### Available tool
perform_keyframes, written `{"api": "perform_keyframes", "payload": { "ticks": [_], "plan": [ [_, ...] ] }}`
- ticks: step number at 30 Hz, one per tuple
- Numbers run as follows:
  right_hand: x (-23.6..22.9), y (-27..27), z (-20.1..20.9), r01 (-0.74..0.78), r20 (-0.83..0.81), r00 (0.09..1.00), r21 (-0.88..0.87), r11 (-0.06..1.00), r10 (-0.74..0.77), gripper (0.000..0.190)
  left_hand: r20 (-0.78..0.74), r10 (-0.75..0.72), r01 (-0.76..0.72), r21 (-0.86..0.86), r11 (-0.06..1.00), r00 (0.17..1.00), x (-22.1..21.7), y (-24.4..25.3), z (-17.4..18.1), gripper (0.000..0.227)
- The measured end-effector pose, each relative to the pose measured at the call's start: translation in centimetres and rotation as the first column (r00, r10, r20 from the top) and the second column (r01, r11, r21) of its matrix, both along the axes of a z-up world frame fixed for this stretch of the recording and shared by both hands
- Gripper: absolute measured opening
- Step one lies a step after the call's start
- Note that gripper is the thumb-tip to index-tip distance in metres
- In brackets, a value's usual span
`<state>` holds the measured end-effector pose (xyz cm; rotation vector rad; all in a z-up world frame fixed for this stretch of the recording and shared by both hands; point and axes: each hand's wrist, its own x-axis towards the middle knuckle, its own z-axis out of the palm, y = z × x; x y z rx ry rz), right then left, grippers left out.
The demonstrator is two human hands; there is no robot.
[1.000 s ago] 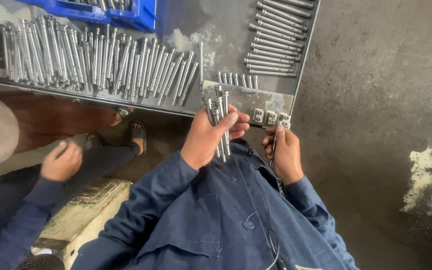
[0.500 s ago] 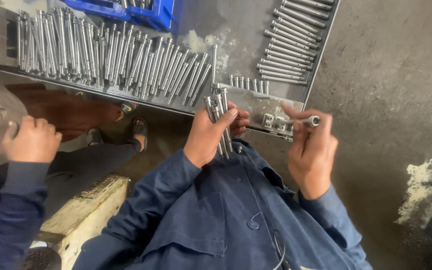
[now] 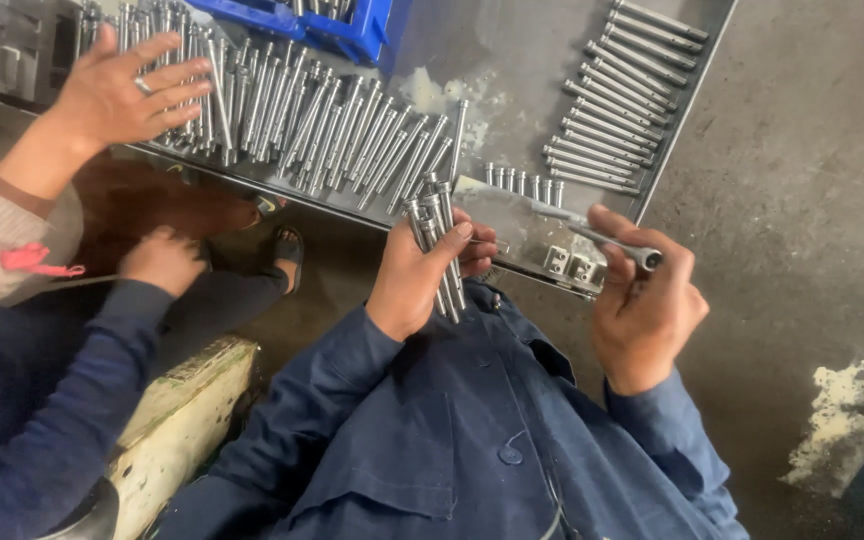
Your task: The person repeatedly picks up metal rods from a tray, holds them in the left hand, and places them into a small metal jig on the table. The rods are then moved to a separate area on the tray. The process is repeated continuously throughout the clip.
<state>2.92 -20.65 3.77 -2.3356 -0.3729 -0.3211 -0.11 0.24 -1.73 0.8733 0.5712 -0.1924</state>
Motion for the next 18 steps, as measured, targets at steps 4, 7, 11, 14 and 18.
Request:
{"api": "perform_keyframes", "payload": {
  "ticks": [4, 7, 11, 14, 18],
  "plan": [
    [1.3, 0.7, -0.9, -0.029, 0.035, 0.999, -0.035, 0.999, 0.03, 0.015, 0.005, 0.02, -0.02, 0.014, 1.0, 1.0, 0.3, -0.1, -0.3, 0.02],
    [1.5, 0.9, -4.0, -0.066, -0.065, 0.996, -0.048, 0.997, 0.063, 0.015, 0.018, 0.033, -0.032, -0.026, 0.999, 0.999, 0.2, -0.3, -0.1, 0.021],
    [1.8, 0.7, -6.6, -0.07, -0.073, 0.995, -0.072, 0.995, 0.064, 0.014, 0.015, 0.036, -0.036, -0.009, 0.999, 0.999, 0.1, -0.1, -0.2, 0.021],
    [2.0, 0.5, -6.2, -0.092, -0.102, 0.991, -0.088, 0.992, 0.083, 0.011, 0.012, 0.032, -0.032, 0.008, 0.999, 0.999, 0.1, 0.3, -0.1, 0.02],
    [2.2, 0.3, -6.7, -0.102, -0.098, 0.991, -0.056, 0.993, 0.096, 0.011, 0.01, 0.043, -0.043, 0.002, 0.999, 0.999, 0.1, 0.4, 0.1, 0.02]
  ]
}}
